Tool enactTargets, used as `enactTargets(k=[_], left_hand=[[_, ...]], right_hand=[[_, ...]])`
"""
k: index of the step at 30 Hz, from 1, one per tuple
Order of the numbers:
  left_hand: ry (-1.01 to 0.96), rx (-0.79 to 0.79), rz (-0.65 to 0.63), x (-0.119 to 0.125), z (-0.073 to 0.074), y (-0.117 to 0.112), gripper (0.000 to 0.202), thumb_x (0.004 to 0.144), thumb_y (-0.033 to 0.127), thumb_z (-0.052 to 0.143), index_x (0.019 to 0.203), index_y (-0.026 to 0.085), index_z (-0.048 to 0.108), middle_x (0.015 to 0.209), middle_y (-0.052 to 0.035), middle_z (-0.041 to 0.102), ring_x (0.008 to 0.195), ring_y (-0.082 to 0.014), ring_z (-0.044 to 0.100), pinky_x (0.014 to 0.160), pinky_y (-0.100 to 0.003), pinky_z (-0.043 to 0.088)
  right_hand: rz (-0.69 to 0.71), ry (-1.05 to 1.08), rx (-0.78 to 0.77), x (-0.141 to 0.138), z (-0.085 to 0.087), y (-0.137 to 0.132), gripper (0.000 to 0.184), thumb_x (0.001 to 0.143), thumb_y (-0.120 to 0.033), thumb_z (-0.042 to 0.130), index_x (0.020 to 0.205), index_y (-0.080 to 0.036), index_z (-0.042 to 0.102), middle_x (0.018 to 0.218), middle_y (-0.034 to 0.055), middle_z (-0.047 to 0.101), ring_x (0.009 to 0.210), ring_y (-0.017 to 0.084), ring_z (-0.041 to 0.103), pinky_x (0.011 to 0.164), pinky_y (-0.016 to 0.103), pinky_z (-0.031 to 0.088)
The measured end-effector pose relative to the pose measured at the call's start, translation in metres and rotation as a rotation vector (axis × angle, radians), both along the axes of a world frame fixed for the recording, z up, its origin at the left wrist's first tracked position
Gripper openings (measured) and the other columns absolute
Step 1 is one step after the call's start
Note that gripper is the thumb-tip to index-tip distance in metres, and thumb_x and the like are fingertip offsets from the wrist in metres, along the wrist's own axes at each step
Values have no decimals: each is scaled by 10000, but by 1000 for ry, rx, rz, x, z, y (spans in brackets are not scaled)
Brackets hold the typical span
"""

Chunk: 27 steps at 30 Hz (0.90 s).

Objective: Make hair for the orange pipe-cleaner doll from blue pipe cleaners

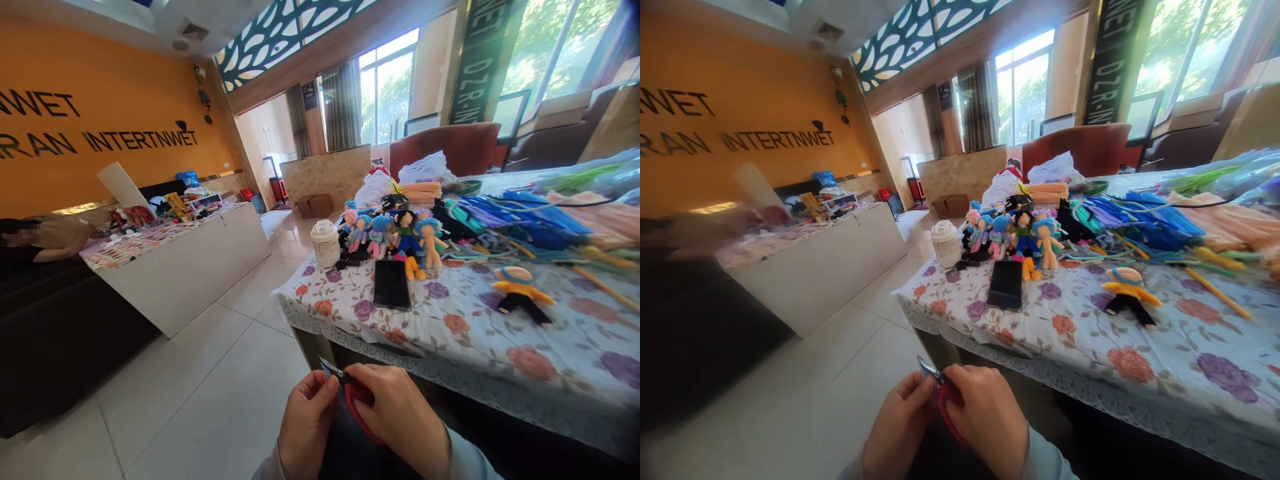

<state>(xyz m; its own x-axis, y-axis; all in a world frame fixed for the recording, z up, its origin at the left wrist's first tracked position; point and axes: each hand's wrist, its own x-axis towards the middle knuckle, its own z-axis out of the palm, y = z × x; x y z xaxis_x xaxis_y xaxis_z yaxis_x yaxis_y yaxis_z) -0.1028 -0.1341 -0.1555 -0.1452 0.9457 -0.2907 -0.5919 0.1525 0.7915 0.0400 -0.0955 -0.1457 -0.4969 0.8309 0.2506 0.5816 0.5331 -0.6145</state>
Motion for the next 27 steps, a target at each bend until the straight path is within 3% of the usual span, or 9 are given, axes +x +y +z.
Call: enactTargets(k=[8,12,27], left_hand=[[32,-51,66,-7,-1,5,268,538,288,874,601,137,661,579,-1,627,548,-105,525,537,-227,418],[19,-53,70,-9,0,4,265,555,295,867,620,137,665,600,-3,634,567,-108,540,542,-225,419],[-25,9,37,-10,-4,3,211,625,258,833,641,123,673,609,-6,626,574,-97,526,579,-224,413]], right_hand=[[21,-51,-26,-1,5,24,189,780,-197,514,794,-232,700,633,5,680,581,147,595,558,250,334],[36,-20,-41,-1,9,23,165,754,-218,551,851,-248,681,669,-25,663,623,138,581,595,244,346],[52,-7,24,-13,10,17,203,752,-160,513,873,-239,656,733,-6,665,702,154,596,654,241,371]])
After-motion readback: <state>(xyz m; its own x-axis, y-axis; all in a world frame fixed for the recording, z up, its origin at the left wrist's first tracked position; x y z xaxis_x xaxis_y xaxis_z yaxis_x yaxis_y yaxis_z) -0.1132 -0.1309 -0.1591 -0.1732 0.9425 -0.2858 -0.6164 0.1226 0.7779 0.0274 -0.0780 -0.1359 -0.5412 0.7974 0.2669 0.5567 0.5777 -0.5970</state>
